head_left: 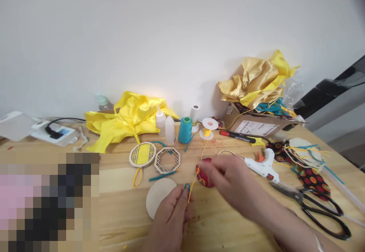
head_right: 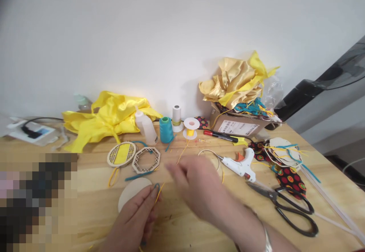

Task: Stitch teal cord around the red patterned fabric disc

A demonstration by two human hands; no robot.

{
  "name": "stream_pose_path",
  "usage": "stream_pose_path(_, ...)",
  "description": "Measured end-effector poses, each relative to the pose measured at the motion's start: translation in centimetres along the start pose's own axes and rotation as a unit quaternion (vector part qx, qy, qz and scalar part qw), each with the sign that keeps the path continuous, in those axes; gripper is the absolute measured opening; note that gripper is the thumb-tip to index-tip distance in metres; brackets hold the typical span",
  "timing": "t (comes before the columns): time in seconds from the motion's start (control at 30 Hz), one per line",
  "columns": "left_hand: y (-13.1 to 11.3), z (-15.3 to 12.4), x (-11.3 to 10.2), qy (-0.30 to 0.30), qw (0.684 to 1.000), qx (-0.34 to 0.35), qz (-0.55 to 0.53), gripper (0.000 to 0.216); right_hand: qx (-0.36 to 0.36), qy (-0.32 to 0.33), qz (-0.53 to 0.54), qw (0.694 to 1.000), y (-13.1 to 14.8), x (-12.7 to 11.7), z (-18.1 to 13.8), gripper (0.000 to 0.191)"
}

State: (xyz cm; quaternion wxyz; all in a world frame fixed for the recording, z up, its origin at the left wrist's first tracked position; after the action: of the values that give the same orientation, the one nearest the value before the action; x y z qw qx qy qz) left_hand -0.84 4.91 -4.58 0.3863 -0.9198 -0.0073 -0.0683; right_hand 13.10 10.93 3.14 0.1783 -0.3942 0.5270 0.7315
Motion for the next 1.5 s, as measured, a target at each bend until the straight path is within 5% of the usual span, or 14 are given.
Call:
stream_pose_path(0.1,-0.3,-0.2,0.1,0.009,1.0,0.022,0.0,0.043,0.088,0.085,0.257,0.959,0.3,3.9,-3.2,0.043)
stream_pose_path(0.23,-0.4,-0.4,0.7,0.028,0.996,0.052,0.06,0.044,0.216,0.016,0.528,0.821,-0.9,7.3,-4.1,0.035)
stream_pose_path(0.3,-0.4,-0.4,0.8,0.024,0.994,0.064,0.089,0.044,0.26,-0.059,0.555,0.788,-1.8,7.4,-4.0,0.033)
stream_pose_path(0.4,-0.5,-0.4,0.5,-0.023,0.992,0.074,0.097,0.042,0.238,-0.137,0.561,0.781,-2.4,6.0,-3.9,0.032)
stream_pose_path(0.53,-0.8,-0.6,-0.1,-0.099,0.988,0.092,0.077,0.036,0.197,-0.147,0.639,0.729,-2.8,4.0,-4.1,0.032)
stream_pose_path(0.67,-1.0,-0.7,-0.3,-0.112,0.98,0.125,0.105,0.035,0.204,-0.148,0.674,0.694,-3.3,3.1,-4.3,0.029)
stream_pose_path(0.77,-1.2,-0.7,-0.6,-0.106,0.968,0.173,0.147,0.04,0.243,-0.104,0.651,0.712,-3.1,3.6,-5.0,0.032)
stream_pose_path(0.9,-1.5,-1.2,-1.4,-0.103,0.951,0.253,0.145,0.039,0.232,0.023,0.544,0.806,-1.6,4.2,-6.8,0.046)
stream_pose_path(1.03,-1.8,-1.8,-1.8,-0.125,0.93,0.308,0.159,0.029,0.198,0.057,0.44,0.874,-1.5,3.3,-8.5,0.044)
stream_pose_path(1.13,-1.7,-1.8,-1.6,-0.096,0.933,0.31,0.153,0.028,0.21,-0.001,0.45,0.868,-2.8,1.4,-8.5,0.038)
stream_pose_path(1.27,-1.3,-1.8,-0.6,-0.034,0.953,0.279,0.113,0.03,0.244,-0.171,0.49,0.819,-4.9,-2.8,-5.2,0.035)
stream_pose_path(1.37,-1.3,-2.1,-0.1,-0.032,0.96,0.266,0.084,0.03,0.207,-0.242,0.453,0.833,-5.1,-5.9,-0.2,0.021)
stream_pose_path(1.5,-1.5,-2.3,0.1,-0.037,0.962,0.259,0.082,0.031,0.165,-0.254,0.411,0.86,-3.9,-7.7,7.2,0.018)
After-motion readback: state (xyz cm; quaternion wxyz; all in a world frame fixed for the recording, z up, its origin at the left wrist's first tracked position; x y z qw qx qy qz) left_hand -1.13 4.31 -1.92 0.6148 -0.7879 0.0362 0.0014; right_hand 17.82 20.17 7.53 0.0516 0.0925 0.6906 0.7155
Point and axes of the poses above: each hand's wrist, its own z-axis towards the middle knuckle, its own x-axis out of the palm, y = z × x, the point moved 4 cm from there along z, towards the middle knuckle, and after that the axes turned 11 degrees about -x, right-handed, at the moved point
